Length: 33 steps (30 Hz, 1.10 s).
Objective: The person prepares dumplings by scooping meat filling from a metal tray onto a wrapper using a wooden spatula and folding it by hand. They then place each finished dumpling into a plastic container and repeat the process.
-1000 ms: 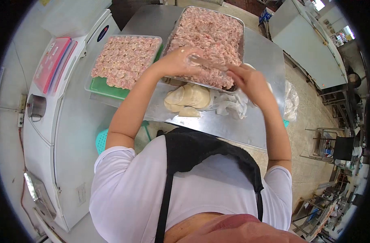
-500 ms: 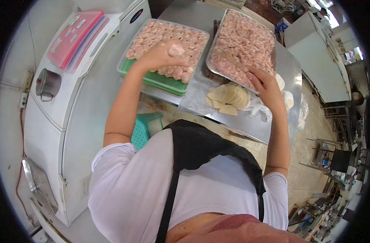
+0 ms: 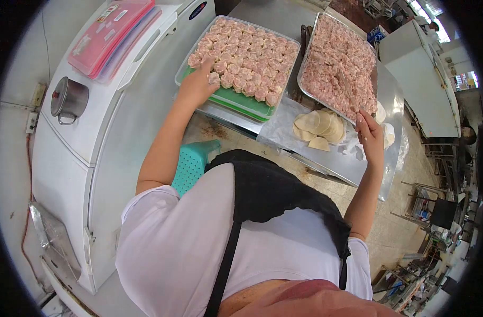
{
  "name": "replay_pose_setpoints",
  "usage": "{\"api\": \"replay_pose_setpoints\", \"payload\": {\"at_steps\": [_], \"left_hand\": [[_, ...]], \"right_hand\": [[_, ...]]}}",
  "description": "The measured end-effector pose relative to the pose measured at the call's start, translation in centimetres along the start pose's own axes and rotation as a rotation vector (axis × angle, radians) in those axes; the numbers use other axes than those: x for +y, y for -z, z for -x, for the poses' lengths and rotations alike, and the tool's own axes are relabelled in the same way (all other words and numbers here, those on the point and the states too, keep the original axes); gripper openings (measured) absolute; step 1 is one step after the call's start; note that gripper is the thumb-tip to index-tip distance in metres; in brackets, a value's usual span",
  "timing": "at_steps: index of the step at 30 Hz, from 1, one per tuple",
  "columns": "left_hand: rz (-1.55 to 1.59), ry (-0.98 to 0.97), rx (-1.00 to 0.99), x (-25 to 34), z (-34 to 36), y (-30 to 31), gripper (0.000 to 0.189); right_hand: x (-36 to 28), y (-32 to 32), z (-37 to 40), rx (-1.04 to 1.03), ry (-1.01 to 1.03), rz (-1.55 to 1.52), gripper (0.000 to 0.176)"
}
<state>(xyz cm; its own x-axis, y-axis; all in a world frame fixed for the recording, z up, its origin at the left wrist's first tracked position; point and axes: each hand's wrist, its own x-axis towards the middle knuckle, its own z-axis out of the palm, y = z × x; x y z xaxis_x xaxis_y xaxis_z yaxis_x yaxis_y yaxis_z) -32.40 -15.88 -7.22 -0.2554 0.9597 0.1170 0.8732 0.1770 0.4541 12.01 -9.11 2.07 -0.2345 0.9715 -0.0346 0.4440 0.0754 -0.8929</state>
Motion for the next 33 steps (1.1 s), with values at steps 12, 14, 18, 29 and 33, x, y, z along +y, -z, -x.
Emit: {"api": "replay_pose_setpoints", "payload": {"at_steps": [12,14,18,29,33], "left_hand": [[-0.027,-0.250,0.060,2.1,-0.9,-0.1,0.071],[-0.102,-0.139,0.010,7.3,0.1,1.9,0.065],[0.287,-0.431,-0.093,17.0,0.9,-2.2,0.043],[0.339,-0.427,-0.191,24.3,0.9,-18.0,0.026],[0.406,-0.329,-0.270,23.8,1.4,-17.1,0.021]], "right_hand": [[1.8,8.0,-5.6,0.102,0.164,0.898,0.032],[1.7,10.8,-6.9,0.082,0.192,1.035,0.032],[2.1,13.8,-9.3,0.030,0.375,1.262,0.029],[13.2,10.6,-10.6,-0.075,0.467,0.952,0.039],[12.9,11.4,-9.5,-0.092,0.455,0.889,0.038]]}}
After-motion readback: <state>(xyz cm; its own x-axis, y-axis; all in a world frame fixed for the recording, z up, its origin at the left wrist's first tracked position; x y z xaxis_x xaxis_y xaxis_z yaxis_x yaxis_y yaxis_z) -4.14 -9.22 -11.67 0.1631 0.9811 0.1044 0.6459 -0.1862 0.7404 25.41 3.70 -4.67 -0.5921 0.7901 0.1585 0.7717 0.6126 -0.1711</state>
